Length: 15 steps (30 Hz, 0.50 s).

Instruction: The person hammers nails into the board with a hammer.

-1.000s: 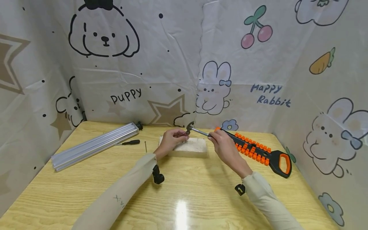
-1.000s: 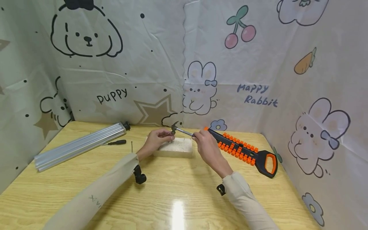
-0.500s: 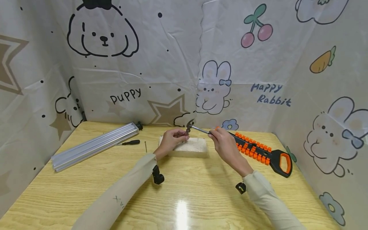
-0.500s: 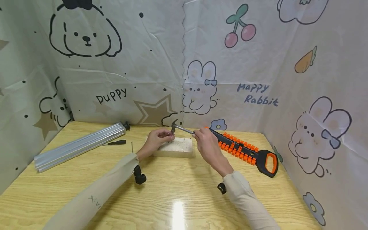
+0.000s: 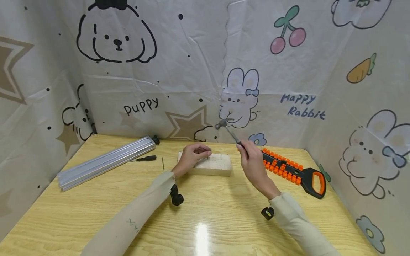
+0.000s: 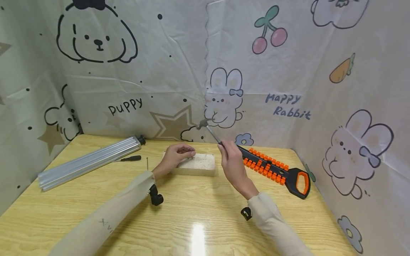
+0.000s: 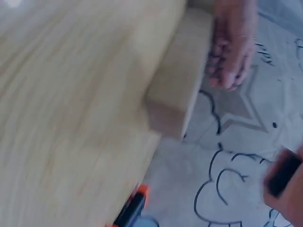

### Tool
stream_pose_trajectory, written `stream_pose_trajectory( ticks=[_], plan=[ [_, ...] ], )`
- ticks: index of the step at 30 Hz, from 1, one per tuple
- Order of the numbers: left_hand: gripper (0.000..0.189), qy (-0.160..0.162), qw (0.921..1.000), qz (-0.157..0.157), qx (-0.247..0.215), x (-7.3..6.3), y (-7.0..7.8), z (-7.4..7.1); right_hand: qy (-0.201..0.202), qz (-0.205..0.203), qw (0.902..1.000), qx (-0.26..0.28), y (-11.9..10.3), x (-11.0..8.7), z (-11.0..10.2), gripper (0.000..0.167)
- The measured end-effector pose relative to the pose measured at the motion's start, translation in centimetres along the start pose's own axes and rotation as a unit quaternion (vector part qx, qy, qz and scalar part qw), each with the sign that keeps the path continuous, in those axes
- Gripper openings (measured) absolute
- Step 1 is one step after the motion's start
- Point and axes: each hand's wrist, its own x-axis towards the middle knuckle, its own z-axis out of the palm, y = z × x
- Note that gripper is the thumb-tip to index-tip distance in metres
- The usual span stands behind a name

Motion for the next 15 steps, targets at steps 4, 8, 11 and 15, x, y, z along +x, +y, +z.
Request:
stream_pose_trajectory(
  ticks=[4, 8, 11, 15],
  plan=[
    [0.019, 0.003, 1.0000, 0.001, 0.001, -0.02, -0.02, 0.07, -0.077, -0.013, 0.9955, -0.053, 0.36, -0.80, 0.25, 0.004],
    [0.021, 0.006, 1.0000, -0.002, 0.004, -0.15, 0.00, 0.00, -0.059, -0.021, 0.9969, -0.046, 0.56, -0.73, 0.30, 0.009],
    [0.023, 0.004, 1.0000, -0.002, 0.003, -0.13, 0.06, -0.03, -0.039, -0.026, 0.9982, -0.037, 0.57, -0.43, 0.29, 0.011],
    [0.024, 0.004, 1.0000, -0.002, 0.001, 0.04, 0.05, 0.02, -0.052, -0.024, 0.9974, -0.043, 0.43, -0.24, 0.25, 0.007]
  ],
)
